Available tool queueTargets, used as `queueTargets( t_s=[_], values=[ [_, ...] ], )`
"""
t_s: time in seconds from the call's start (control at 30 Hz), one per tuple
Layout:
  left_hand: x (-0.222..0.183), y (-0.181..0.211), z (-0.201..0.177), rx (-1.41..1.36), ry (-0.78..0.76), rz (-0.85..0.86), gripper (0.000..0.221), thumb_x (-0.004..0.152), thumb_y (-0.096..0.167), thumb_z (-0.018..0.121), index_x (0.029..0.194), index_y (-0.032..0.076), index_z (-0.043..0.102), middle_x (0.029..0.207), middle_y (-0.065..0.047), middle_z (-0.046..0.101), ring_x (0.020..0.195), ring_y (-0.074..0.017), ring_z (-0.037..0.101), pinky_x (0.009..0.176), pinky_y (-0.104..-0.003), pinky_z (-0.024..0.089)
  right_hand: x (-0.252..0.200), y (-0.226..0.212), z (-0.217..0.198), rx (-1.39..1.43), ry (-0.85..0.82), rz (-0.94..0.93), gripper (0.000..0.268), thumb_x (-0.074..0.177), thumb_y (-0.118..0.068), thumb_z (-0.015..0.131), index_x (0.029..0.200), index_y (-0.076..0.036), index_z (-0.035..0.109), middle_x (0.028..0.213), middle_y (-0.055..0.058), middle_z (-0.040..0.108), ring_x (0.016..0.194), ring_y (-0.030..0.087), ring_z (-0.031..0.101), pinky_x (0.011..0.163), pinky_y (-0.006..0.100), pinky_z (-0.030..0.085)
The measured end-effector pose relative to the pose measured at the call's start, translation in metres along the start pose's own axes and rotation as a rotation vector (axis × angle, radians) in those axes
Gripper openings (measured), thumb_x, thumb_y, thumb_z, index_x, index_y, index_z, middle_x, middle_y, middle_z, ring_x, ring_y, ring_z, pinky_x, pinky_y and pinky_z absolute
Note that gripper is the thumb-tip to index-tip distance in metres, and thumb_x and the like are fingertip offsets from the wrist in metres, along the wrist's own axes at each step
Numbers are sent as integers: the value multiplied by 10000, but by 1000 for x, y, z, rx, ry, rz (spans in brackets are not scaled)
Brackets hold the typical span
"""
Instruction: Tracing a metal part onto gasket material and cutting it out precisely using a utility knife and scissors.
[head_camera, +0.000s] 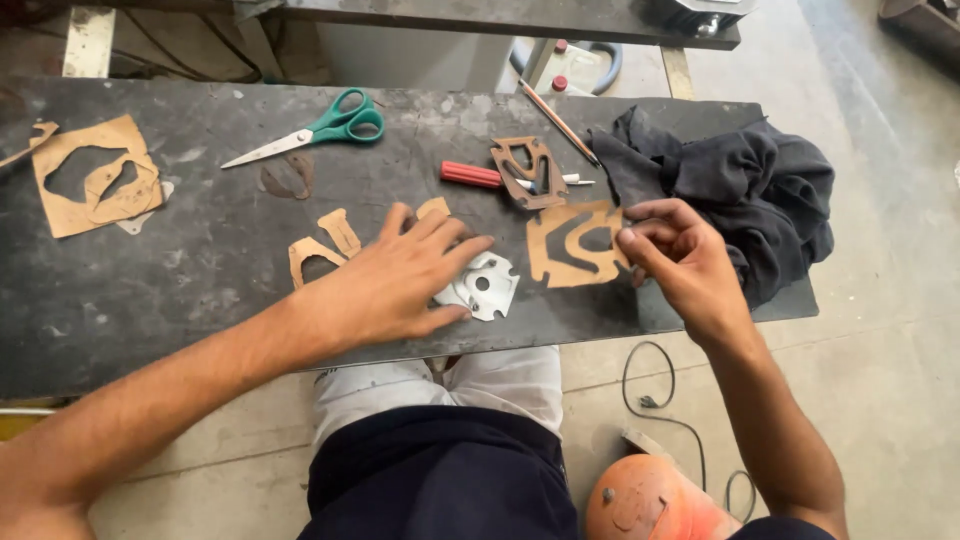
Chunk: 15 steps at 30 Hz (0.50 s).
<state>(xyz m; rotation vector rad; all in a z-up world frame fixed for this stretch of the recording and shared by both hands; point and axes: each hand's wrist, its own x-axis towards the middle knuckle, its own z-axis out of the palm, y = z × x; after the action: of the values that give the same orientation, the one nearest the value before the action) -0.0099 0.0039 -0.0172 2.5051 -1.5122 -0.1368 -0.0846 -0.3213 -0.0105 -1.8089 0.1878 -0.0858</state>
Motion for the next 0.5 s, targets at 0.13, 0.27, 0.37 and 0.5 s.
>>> queueTargets(
  t_s=[0.13, 0.27, 0.37, 0.5],
  values=[
    [-14, 12, 33, 172, 344, -83, 857, 798, 710, 702, 1360, 82, 547, 1001, -53, 531, 968, -251, 536, 835, -454, 360, -11, -1, 10, -6, -30, 5, 347, 943, -53, 729, 1251, 42, 602, 826, 127, 716, 606, 146, 642, 584, 272, 589],
    [-29, 35, 50, 56, 485, -199, 867, 819, 610, 750, 1418, 29, 512, 1065, -92, 555, 1007, -267, 544, 878, -454, 363, -20, -11, 32, -31, -65, 4, 284, 928, -50, 732, 1178, 44, 635, 723, 121, 692, 553, 151, 632, 517, 251, 567],
    [-40, 39, 47, -130, 558, -236, 857, 865, 522, 766, 1464, -16, 472, 1167, -142, 592, 1127, -305, 558, 972, -492, 357, -22, -16, 50, -41, -101, 16, 276, 910, -54, 748, 1155, 34, 654, 705, 125, 696, 546, 160, 631, 508, 268, 578],
    [-56, 42, 42, -141, 633, -162, 695, 906, 418, 758, 1440, 42, 521, 1269, -114, 596, 1169, -298, 575, 1017, -502, 367, -19, -16, 69, -98, -157, 24, 266, 899, -85, 765, 1132, 9, 676, 697, 117, 708, 589, 146, 628, 505, 261, 576]
  ],
)
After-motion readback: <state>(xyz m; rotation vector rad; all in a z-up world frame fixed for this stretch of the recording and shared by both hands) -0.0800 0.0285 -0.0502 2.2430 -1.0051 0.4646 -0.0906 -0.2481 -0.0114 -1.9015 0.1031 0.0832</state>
